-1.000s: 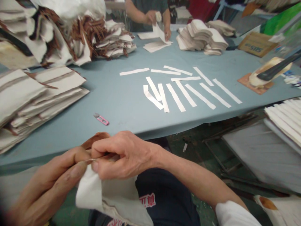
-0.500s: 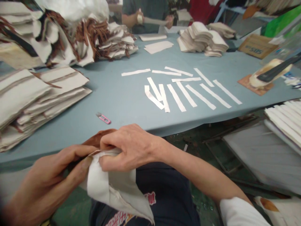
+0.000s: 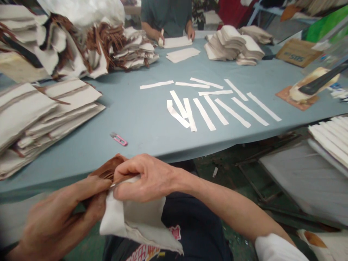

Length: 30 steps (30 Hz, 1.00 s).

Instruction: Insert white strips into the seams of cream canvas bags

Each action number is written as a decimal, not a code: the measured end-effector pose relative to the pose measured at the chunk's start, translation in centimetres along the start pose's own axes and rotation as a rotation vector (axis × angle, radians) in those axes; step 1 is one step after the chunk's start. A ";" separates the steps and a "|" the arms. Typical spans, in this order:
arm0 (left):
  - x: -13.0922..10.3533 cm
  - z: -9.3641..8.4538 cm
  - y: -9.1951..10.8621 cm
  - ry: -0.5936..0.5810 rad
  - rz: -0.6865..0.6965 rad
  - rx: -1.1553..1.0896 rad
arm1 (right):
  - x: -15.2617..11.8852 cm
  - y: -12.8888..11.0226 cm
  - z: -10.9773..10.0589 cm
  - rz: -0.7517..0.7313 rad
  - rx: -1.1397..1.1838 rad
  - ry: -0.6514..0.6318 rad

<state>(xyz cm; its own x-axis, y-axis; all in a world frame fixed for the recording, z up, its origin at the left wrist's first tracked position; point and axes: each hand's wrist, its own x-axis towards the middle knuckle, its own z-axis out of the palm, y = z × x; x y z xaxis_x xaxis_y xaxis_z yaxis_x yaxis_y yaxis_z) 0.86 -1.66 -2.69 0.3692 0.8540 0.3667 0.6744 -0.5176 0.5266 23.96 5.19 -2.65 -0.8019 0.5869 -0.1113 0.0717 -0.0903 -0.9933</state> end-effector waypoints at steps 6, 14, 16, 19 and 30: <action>0.2 1.5 -1.5 0.039 0.275 -0.006 | 0.5 2.0 0.7 0.018 0.335 0.015; -0.5 2.2 -0.8 0.131 0.155 0.054 | -0.6 0.9 0.9 0.030 -0.001 0.094; -0.7 1.7 -0.3 0.079 0.097 0.009 | -1.2 0.5 0.7 -0.050 -0.134 0.130; -0.2 0.7 0.1 -0.070 0.001 -0.163 | -1.8 0.4 0.5 -0.170 -0.308 0.185; 0.7 3.4 -0.4 0.098 0.062 -0.258 | -0.7 2.9 2.9 -0.309 0.229 0.158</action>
<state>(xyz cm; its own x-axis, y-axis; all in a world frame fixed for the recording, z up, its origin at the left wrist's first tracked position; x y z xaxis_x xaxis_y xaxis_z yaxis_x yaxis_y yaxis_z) 3.00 -0.68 -5.25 0.3326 0.8177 0.4698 0.4627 -0.5755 0.6743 23.01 2.21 -5.32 -0.6626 0.7294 0.1700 -0.3063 -0.0568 -0.9503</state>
